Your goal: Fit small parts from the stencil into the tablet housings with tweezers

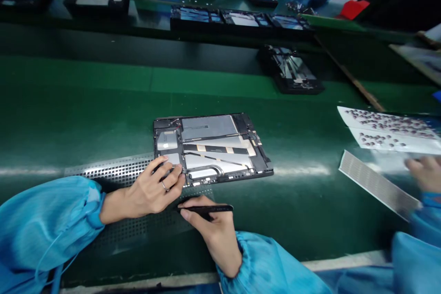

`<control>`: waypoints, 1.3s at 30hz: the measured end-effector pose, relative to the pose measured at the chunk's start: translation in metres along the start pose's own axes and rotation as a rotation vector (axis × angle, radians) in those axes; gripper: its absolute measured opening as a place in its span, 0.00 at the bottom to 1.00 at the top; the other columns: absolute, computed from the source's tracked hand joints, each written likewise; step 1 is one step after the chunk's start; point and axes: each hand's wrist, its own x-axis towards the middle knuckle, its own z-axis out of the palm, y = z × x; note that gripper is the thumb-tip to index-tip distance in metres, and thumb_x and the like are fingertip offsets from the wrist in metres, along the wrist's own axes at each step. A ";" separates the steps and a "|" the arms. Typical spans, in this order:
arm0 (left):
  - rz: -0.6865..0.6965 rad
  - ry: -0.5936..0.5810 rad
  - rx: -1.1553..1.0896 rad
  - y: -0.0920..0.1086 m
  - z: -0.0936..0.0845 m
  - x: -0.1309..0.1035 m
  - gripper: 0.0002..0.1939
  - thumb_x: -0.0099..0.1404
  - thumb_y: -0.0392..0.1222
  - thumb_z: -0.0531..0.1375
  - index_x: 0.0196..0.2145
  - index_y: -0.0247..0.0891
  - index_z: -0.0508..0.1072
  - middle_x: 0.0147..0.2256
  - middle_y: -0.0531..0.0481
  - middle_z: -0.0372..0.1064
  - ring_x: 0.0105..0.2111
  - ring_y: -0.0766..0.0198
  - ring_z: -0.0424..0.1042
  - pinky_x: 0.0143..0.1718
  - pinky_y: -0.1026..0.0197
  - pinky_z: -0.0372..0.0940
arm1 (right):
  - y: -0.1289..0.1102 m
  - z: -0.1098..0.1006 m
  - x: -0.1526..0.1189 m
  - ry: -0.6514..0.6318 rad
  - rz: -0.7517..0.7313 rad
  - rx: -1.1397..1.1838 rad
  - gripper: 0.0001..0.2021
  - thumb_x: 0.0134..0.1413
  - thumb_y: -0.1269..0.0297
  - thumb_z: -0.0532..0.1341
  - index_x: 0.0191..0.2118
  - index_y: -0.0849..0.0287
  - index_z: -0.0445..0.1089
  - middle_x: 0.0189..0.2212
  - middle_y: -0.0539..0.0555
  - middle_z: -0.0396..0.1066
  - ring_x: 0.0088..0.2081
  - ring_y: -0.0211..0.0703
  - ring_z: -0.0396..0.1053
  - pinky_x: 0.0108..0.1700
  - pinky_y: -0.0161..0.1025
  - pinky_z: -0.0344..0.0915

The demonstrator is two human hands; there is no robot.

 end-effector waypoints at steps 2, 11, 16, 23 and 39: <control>-0.004 0.004 -0.002 0.000 0.000 -0.001 0.11 0.61 0.27 0.45 0.32 0.31 0.65 0.33 0.43 0.70 0.33 0.59 0.68 0.41 0.51 0.62 | 0.000 0.000 0.000 -0.002 0.009 0.002 0.04 0.42 0.70 0.64 0.26 0.54 0.75 0.24 0.48 0.74 0.28 0.39 0.70 0.31 0.29 0.65; -0.008 0.028 -0.010 0.002 0.003 -0.002 0.10 0.61 0.29 0.46 0.31 0.31 0.65 0.33 0.42 0.69 0.32 0.58 0.68 0.40 0.50 0.61 | -0.005 0.000 0.003 0.041 0.080 0.046 0.02 0.37 0.70 0.65 0.22 0.56 0.75 0.21 0.51 0.73 0.26 0.44 0.70 0.30 0.35 0.66; -0.013 0.024 -0.024 0.002 0.002 -0.002 0.11 0.61 0.27 0.45 0.32 0.30 0.66 0.33 0.42 0.69 0.32 0.58 0.68 0.39 0.51 0.62 | -0.014 0.001 0.003 0.056 0.143 0.186 0.02 0.35 0.70 0.65 0.20 0.55 0.74 0.20 0.50 0.73 0.24 0.41 0.70 0.29 0.32 0.65; 0.021 0.041 -0.060 -0.007 -0.007 0.001 0.12 0.61 0.27 0.45 0.31 0.29 0.67 0.34 0.41 0.69 0.31 0.58 0.68 0.37 0.53 0.64 | -0.049 -0.007 0.007 0.075 0.000 0.243 0.06 0.36 0.74 0.63 0.20 0.55 0.74 0.20 0.49 0.74 0.26 0.38 0.70 0.33 0.29 0.66; -0.109 -0.003 0.066 -0.039 -0.080 0.020 0.14 0.67 0.34 0.44 0.42 0.29 0.67 0.40 0.46 0.70 0.42 0.62 0.68 0.43 0.63 0.63 | -0.092 -0.002 0.039 0.190 -0.620 0.091 0.11 0.43 0.78 0.61 0.30 0.53 0.75 0.26 0.48 0.75 0.30 0.37 0.71 0.37 0.30 0.68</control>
